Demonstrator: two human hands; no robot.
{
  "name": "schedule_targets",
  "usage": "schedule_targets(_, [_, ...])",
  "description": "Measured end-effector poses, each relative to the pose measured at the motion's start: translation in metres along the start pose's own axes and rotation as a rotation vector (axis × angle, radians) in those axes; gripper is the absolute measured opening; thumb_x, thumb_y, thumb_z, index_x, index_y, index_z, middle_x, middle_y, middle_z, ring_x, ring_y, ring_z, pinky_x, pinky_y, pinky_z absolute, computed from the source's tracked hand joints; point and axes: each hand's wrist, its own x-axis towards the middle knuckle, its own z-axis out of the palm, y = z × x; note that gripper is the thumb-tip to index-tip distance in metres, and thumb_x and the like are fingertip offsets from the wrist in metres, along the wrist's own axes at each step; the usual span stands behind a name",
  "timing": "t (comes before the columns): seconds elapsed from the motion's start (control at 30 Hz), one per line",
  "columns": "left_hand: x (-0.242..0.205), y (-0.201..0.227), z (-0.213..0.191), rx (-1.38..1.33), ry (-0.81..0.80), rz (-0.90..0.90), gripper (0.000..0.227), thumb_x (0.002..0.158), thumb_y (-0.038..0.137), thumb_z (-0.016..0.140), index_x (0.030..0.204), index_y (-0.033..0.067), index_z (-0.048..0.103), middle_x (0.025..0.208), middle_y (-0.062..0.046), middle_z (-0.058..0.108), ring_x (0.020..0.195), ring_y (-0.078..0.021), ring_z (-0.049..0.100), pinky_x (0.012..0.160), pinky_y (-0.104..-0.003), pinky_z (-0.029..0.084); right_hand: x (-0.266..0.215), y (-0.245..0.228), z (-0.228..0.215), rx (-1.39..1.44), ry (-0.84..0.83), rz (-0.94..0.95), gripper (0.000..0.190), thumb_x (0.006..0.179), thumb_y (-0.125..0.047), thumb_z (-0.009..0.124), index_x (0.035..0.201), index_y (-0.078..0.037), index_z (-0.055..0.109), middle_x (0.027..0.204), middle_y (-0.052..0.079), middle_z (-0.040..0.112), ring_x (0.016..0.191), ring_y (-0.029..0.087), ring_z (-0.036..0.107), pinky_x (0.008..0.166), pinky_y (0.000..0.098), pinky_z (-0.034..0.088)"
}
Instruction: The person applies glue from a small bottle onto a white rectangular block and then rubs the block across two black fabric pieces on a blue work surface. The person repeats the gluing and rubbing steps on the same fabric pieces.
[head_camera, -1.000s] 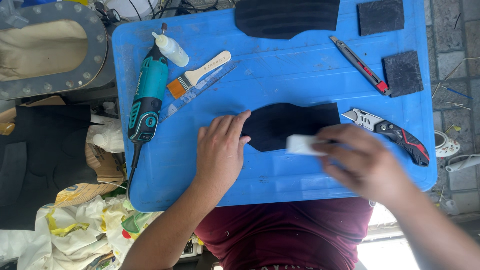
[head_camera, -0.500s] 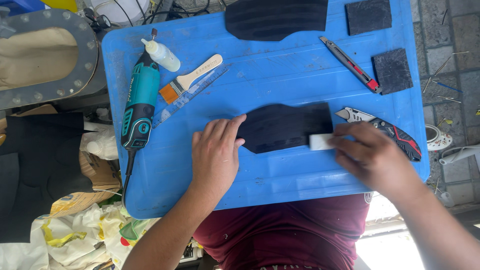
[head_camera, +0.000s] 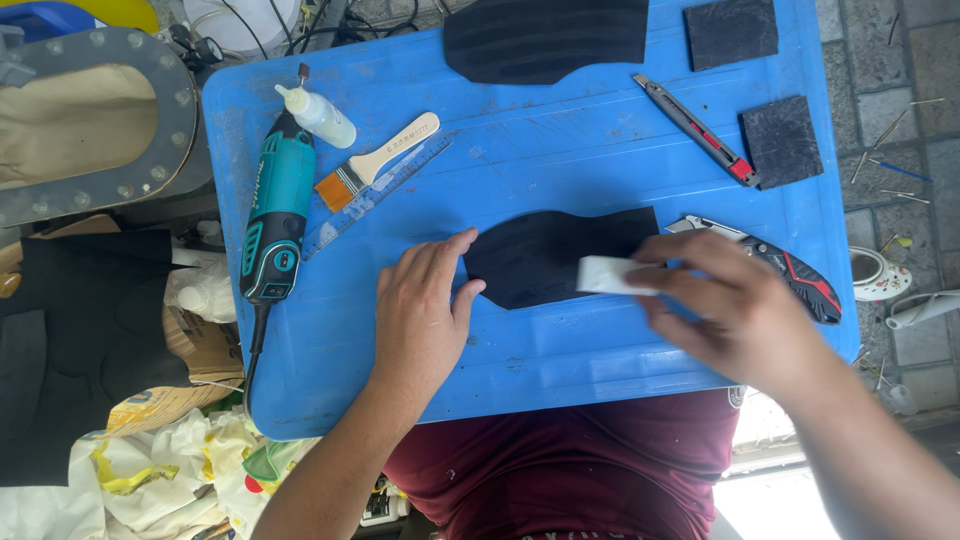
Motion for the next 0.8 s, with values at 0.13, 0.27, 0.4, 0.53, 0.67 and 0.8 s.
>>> schedule_targets(0.13, [-0.002,-0.002,0.001,-0.011,0.013,0.005,0.053,0.086,0.017,0.079,0.135,0.0111,0.060,0.118,-0.008,0.072,0.113,-0.0249,0.066,0.087,-0.042,0.046,0.018,-0.005,0.027,0.037,-0.059,-0.093,0.032,0.075,-0.006,0.083,0.106,-0.005,0.074,0.114,0.008,0.069,0.107,0.026,0.069,0.091,0.0391,0.059])
schedule_targets(0.27, [-0.002,-0.002,0.001,-0.017,0.021,0.012,0.052,0.086,0.017,0.080,0.134,0.0114,0.060,0.118,-0.007,0.073,0.113,-0.0249,0.066,0.086,-0.042,0.046,0.011,0.009,0.014,-0.130,-0.087,-0.002,0.033,0.069,-0.005,0.083,0.101,-0.006,0.075,0.111,0.008,0.069,0.108,0.028,0.070,0.092,0.0415,0.059])
schedule_targets(0.4, [-0.002,-0.003,-0.003,-0.035,0.027,0.032,0.052,0.086,0.017,0.080,0.134,0.0104,0.060,0.119,-0.008,0.072,0.113,-0.0249,0.066,0.087,-0.042,0.047,0.001,0.026,-0.022,-0.165,0.058,0.167,0.028,0.076,-0.001,0.081,0.103,-0.004,0.074,0.118,0.011,0.070,0.108,0.029,0.070,0.093,0.0391,0.059])
schedule_targets(0.53, [-0.003,-0.004,-0.011,-0.127,0.020,0.033,0.052,0.089,0.013,0.078,0.137,0.0088,0.059,0.123,-0.011,0.071,0.117,-0.0286,0.065,0.096,-0.043,0.049,0.020,0.026,-0.024,-0.076,0.171,0.140,0.022,0.091,0.000,0.081,0.110,-0.002,0.070,0.120,0.013,0.070,0.114,0.027,0.072,0.097,0.0344,0.059])
schedule_targets(0.67, [-0.005,-0.005,-0.026,-0.335,0.077,-0.012,0.069,0.087,0.019,0.082,0.145,0.0046,0.048,0.134,-0.016,0.064,0.122,-0.0314,0.063,0.105,-0.043,0.050,0.061,0.010,0.000,0.061,0.125,0.060,0.027,0.088,-0.002,0.081,0.104,0.000,0.060,0.121,0.014,0.071,0.117,0.030,0.072,0.099,0.0383,0.059])
schedule_targets(0.8, [-0.010,-0.009,-0.050,-0.259,0.249,0.122,0.092,0.074,0.026,0.089,0.148,0.0036,0.040,0.141,-0.021,0.056,0.129,-0.0369,0.055,0.109,-0.047,0.045,0.096,-0.020,0.039,0.208,-0.032,-0.050,0.031,0.084,-0.001,0.080,0.101,-0.002,0.053,0.119,0.015,0.071,0.109,0.032,0.073,0.090,0.0383,0.060])
